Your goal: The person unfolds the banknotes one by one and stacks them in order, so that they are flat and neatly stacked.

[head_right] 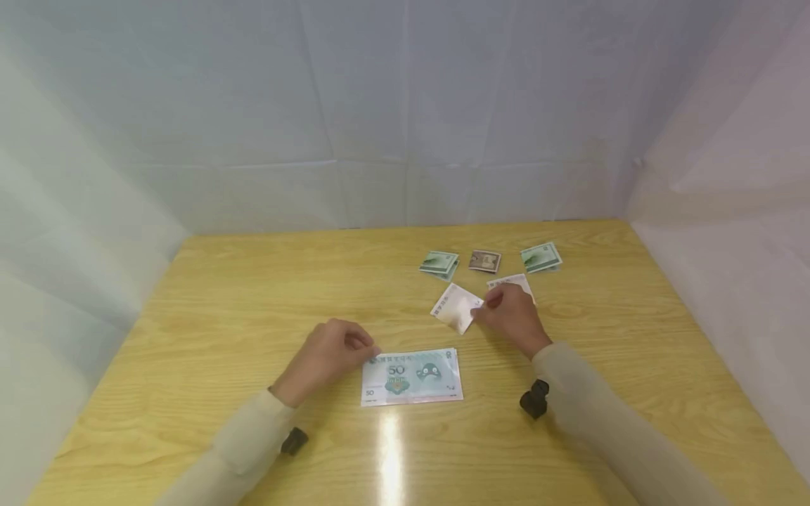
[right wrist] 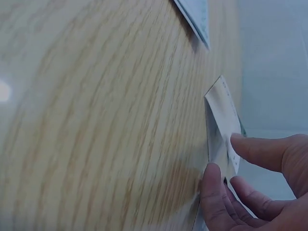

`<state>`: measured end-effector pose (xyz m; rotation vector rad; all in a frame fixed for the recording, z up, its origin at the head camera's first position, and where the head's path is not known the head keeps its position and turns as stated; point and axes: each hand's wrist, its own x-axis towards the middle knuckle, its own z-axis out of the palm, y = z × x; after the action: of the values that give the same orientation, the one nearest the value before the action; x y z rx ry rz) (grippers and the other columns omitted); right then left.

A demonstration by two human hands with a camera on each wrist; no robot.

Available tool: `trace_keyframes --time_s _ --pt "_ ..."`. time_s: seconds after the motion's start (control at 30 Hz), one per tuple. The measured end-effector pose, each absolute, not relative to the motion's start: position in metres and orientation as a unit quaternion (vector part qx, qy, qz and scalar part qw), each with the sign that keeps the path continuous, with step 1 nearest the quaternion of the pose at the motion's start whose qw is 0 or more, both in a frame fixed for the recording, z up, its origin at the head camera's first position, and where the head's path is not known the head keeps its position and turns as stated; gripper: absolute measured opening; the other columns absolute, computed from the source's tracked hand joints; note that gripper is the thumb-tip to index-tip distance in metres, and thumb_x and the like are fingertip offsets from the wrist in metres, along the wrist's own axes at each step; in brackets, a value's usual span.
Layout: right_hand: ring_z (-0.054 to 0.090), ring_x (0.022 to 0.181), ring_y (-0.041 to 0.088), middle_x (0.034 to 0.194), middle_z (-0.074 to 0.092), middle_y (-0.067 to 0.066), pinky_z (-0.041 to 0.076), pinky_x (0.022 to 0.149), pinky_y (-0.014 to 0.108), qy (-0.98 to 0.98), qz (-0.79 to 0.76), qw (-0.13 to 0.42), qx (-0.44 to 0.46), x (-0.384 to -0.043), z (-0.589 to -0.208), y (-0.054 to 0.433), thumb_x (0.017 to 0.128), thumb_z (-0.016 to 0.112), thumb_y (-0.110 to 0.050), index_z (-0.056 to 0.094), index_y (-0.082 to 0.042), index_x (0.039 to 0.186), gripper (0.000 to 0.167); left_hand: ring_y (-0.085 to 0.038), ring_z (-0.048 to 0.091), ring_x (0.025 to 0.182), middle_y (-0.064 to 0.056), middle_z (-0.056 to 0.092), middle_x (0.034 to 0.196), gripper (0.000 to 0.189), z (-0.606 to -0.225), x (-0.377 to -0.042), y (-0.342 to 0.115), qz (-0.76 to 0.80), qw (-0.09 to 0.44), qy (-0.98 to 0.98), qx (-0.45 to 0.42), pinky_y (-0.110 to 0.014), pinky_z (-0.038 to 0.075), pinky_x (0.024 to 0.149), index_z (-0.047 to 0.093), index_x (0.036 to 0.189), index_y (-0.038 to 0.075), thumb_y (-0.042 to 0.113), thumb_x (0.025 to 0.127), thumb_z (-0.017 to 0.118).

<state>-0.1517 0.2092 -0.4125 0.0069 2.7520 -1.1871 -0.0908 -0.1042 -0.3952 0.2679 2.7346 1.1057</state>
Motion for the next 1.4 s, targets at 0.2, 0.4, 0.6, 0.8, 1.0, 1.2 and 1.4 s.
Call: trace_keyframes --time_s 0.2,0.4,0.6,0.8,1.0,1.2,1.4 --pt "0.063 0.098 0.033 0.110 0.066 0.021 0.055 0.084 0.046 0.924 -0.375 0.067 -0.011 -0.161 -0.419 0.207 0.086 0.081 -0.024 0.065 0.006 0.113 0.043 -0.009 0.063 0.071 0.002 0.071 0.081 0.012 -0.395 -0.088 -0.106 0.379 0.090 0.916 0.092 -0.026 0.054 0.061 0.076 0.091 0.007 0.019 0.090 0.079" --pt "0.062 0.095 0.032 0.107 0.066 0.022 0.054 0.082 0.046 0.935 -0.347 0.075 -0.019 -0.166 -0.419 0.201 0.084 0.083 -0.019 0.065 0.007 0.111 0.042 -0.008 0.064 0.071 0.002 0.071 0.082 0.012 -0.396 -0.087 -0.108 0.381 0.083 0.915 0.097 -0.026 0.055 0.061 0.077 0.091 0.008 0.019 0.091 0.079" --pt "0.062 0.094 0.030 0.106 0.066 0.019 0.054 0.082 0.046 0.937 -0.335 0.095 -0.012 -0.167 -0.419 0.195 0.084 0.084 -0.019 0.066 0.007 0.113 0.043 -0.008 0.064 0.072 0.001 0.072 0.083 0.010 -0.396 -0.086 -0.109 0.382 0.080 0.915 0.103 -0.026 0.056 0.061 0.077 0.091 0.007 0.017 0.091 0.078" --pt "0.061 0.091 0.028 0.104 0.067 0.017 0.053 0.080 0.043 0.936 -0.335 0.105 -0.012 -0.168 -0.420 0.189 0.082 0.086 -0.021 0.070 0.006 0.113 0.043 -0.008 0.065 0.072 0.001 0.072 0.083 0.010 -0.395 -0.086 -0.110 0.378 0.076 0.916 0.109 -0.025 0.056 0.062 0.077 0.090 0.007 0.017 0.091 0.078" --pt "0.059 0.087 0.026 0.100 0.066 0.014 0.051 0.075 0.038 0.934 -0.337 0.116 -0.008 -0.170 -0.420 0.186 0.082 0.086 -0.021 0.071 0.003 0.107 0.038 -0.008 0.065 0.072 0.001 0.072 0.083 0.011 -0.395 -0.086 -0.110 0.378 0.074 0.916 0.111 -0.026 0.056 0.062 0.077 0.090 0.006 0.017 0.091 0.078" --pt "0.060 0.087 0.026 0.100 0.066 0.015 0.053 0.075 0.038 0.934 -0.340 0.115 -0.008 -0.171 -0.422 0.185 0.083 0.084 -0.019 0.069 0.003 0.106 0.035 -0.008 0.065 0.073 0.001 0.072 0.083 0.011 -0.395 -0.087 -0.111 0.382 0.075 0.915 0.111 -0.025 0.056 0.062 0.077 0.092 0.006 0.018 0.092 0.077" --pt "0.063 0.089 0.027 0.099 0.068 0.016 0.055 0.076 0.039 0.929 -0.353 0.112 -0.010 -0.170 -0.423 0.184 0.088 0.078 -0.014 0.069 0.004 0.104 0.026 -0.009 0.065 0.072 0.000 0.072 0.083 0.012 -0.394 -0.087 -0.109 0.392 0.079 0.910 0.110 -0.026 0.056 0.061 0.077 0.093 0.005 0.017 0.092 0.077"
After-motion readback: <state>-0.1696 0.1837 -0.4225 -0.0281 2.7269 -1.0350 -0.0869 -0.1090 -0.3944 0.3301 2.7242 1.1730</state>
